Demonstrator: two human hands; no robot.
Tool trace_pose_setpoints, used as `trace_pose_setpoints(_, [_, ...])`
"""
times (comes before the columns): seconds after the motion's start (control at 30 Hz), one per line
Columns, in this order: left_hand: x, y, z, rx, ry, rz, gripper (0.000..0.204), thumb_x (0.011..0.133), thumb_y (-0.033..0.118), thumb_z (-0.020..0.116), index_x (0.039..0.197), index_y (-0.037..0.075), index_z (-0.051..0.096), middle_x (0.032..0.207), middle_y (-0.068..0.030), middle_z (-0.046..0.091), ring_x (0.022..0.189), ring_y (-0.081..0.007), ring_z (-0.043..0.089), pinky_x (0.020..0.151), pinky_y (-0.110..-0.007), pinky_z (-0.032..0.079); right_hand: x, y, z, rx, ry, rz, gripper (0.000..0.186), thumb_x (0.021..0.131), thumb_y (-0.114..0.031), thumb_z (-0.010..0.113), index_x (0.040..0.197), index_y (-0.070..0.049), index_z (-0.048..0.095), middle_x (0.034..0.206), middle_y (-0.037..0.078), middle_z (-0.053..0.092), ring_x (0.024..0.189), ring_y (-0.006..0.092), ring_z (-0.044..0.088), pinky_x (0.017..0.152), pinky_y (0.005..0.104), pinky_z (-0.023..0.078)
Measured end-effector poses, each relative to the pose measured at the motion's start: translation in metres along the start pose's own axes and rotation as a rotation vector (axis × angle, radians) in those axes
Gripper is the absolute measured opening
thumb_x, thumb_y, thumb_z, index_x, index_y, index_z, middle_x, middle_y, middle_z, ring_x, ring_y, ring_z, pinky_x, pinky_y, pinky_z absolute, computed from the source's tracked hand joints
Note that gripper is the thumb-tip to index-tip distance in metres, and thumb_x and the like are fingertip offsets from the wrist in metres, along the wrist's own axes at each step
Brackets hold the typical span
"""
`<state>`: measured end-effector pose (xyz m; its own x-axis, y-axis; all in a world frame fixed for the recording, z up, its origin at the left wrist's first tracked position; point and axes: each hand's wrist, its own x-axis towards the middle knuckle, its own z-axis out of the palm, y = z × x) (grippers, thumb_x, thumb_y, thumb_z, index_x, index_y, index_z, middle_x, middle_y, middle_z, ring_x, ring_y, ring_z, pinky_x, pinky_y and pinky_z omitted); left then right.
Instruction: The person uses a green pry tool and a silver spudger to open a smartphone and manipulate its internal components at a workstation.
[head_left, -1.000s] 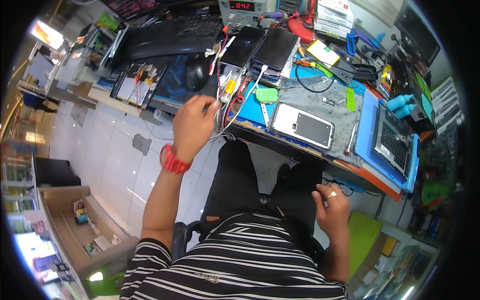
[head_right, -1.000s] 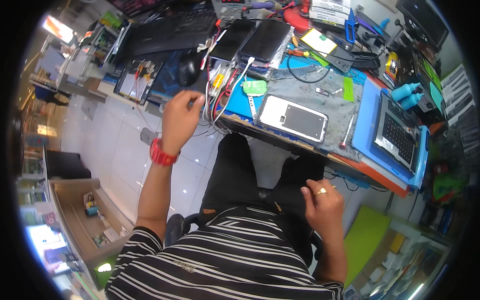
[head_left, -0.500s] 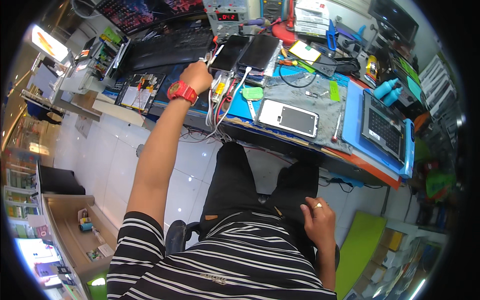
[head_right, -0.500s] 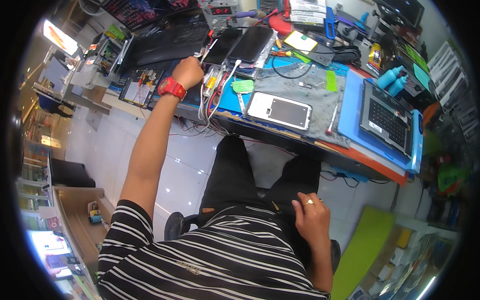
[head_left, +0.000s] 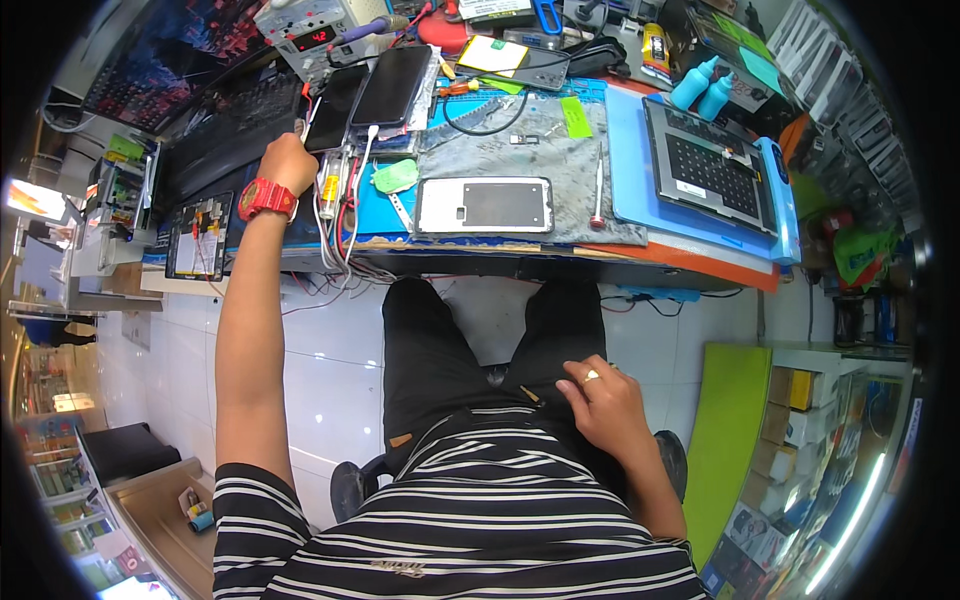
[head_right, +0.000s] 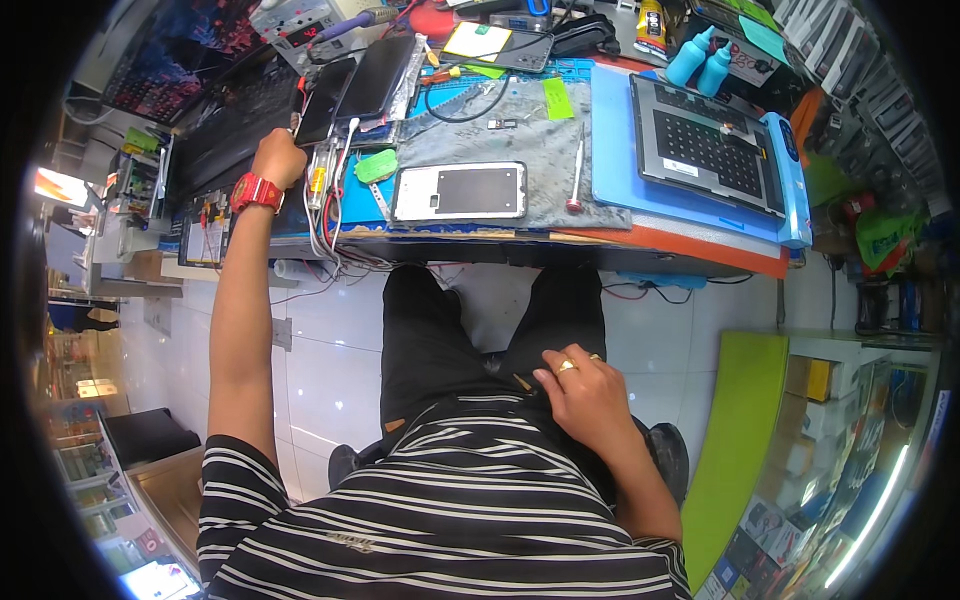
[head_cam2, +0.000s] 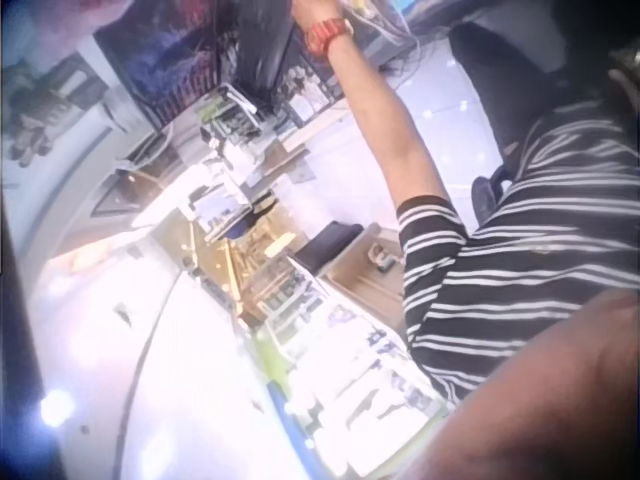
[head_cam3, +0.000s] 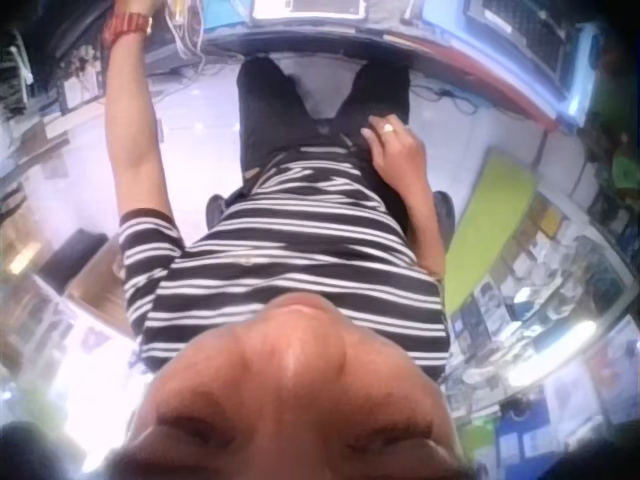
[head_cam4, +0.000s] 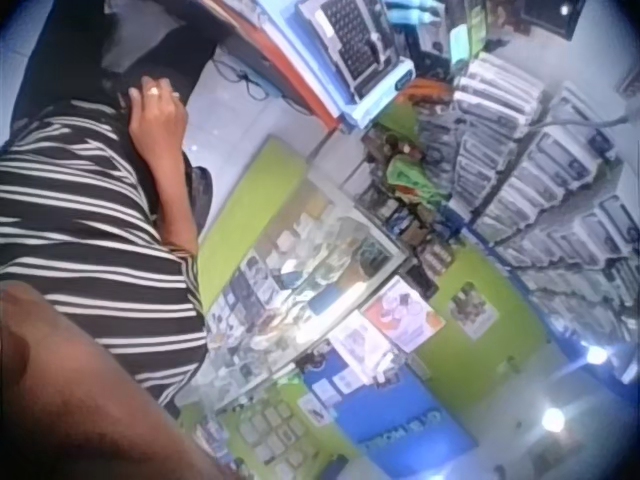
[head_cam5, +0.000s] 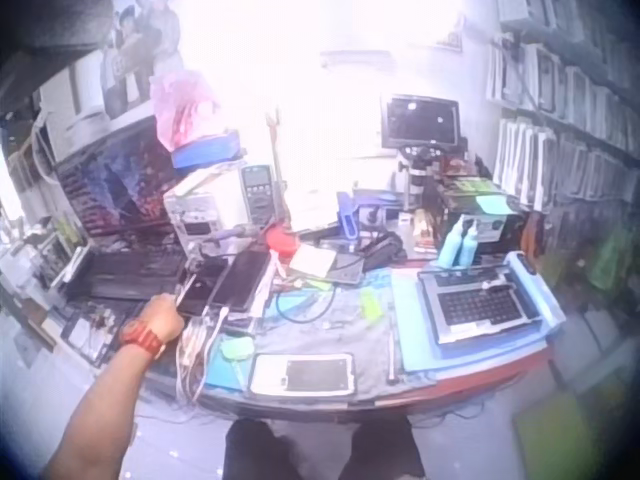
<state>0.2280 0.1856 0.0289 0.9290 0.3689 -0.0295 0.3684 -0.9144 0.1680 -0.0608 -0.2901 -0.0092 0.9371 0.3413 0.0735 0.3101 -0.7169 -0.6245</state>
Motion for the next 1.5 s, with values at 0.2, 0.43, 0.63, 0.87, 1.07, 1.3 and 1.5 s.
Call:
trace_pose_setpoints(0.2, [-0.021,-0.008,-0.003,-0.077,0.023,-0.080,0.039,0.095,0.012,0.052,0.123,-0.014,0.055,0.117,-0.0427,0.067,0.117,-0.0568,0.064,0.103,-0.058,0.052,0.006,0.002,0.001,0.005,-0.009,-0.012,0.020,0.095,-0.018,0.077,0.107,-0.003,0.075,0.094,0.010,0.070,0.077,0.0312,0.070,0.068,0.0415,0.057])
trace_pose_setpoints(0.43, [-0.118,-0.038,-0.026,-0.098,0.422,0.158,0.031,0.109,0.017,0.046,0.128,-0.007,0.053,0.108,-0.0313,0.069,0.093,-0.0430,0.072,0.075,-0.049,0.057,0.024,0.001,-0.010,0.072,-0.002,-0.013,0.019,0.094,-0.014,0.077,0.109,-0.002,0.075,0.093,0.010,0.070,0.075,0.0296,0.070,0.066,0.0383,0.056])
trace_pose_setpoints(0.63, [-0.279,0.080,0.033,-0.733,0.157,0.593,0.025,0.108,-0.002,0.047,0.131,0.001,0.054,0.116,-0.0122,0.056,0.078,-0.0164,0.060,0.063,-0.031,0.054,0.063,-0.036,0.005,0.958,0.005,0.263,0.023,0.103,-0.007,0.069,0.125,-0.001,0.070,0.097,0.004,0.065,0.075,0.0100,0.061,0.065,0.0265,0.050])
trace_pose_setpoints(0.87, [-0.278,0.132,0.054,-0.691,0.194,1.085,0.042,0.087,0.012,0.082,0.124,0.005,0.062,0.117,-0.0163,0.068,0.103,-0.0349,0.070,0.096,-0.051,0.057,0.081,-0.028,-0.007,1.079,0.255,0.077,0.019,0.105,-0.002,0.065,0.123,0.001,0.064,0.104,0.009,0.062,0.066,0.0085,0.060,0.056,0.0227,0.049])
trace_pose_setpoints(1.07, [-0.221,0.146,0.057,-0.257,0.361,1.006,0.042,0.088,0.020,0.081,0.127,0.008,0.071,0.131,-0.0126,0.065,0.131,-0.0353,0.059,0.116,-0.058,0.043,0.065,0.003,-0.011,0.917,0.509,0.018,0.018,0.104,0.003,0.062,0.122,0.003,0.064,0.110,0.016,0.063,0.075,0.0161,0.070,0.068,0.0264,0.059])
trace_pose_setpoints(1.3, [-0.196,0.133,0.064,-0.143,0.343,1.067,0.040,0.082,0.000,0.072,0.122,0.007,0.075,0.126,-0.0130,0.073,0.118,-0.0344,0.070,0.101,-0.049,0.056,0.069,0.022,-0.018,0.079,0.490,-0.150,0.028,0.096,0.003,0.069,0.124,0.001,0.071,0.112,0.021,0.075,0.095,0.0379,0.073,0.085,0.0445,0.059])
trace_pose_setpoints(1.5, [-0.196,0.129,0.061,-0.199,0.399,1.129,0.042,0.080,-0.006,0.069,0.119,0.006,0.077,0.125,-0.0125,0.076,0.120,-0.0328,0.071,0.101,-0.049,0.058,0.086,0.018,-0.029,0.089,0.532,-0.226,0.038,0.096,0.000,0.072,0.133,0.004,0.068,0.109,0.021,0.075,0.093,0.0348,0.072,0.081,0.0421,0.056])
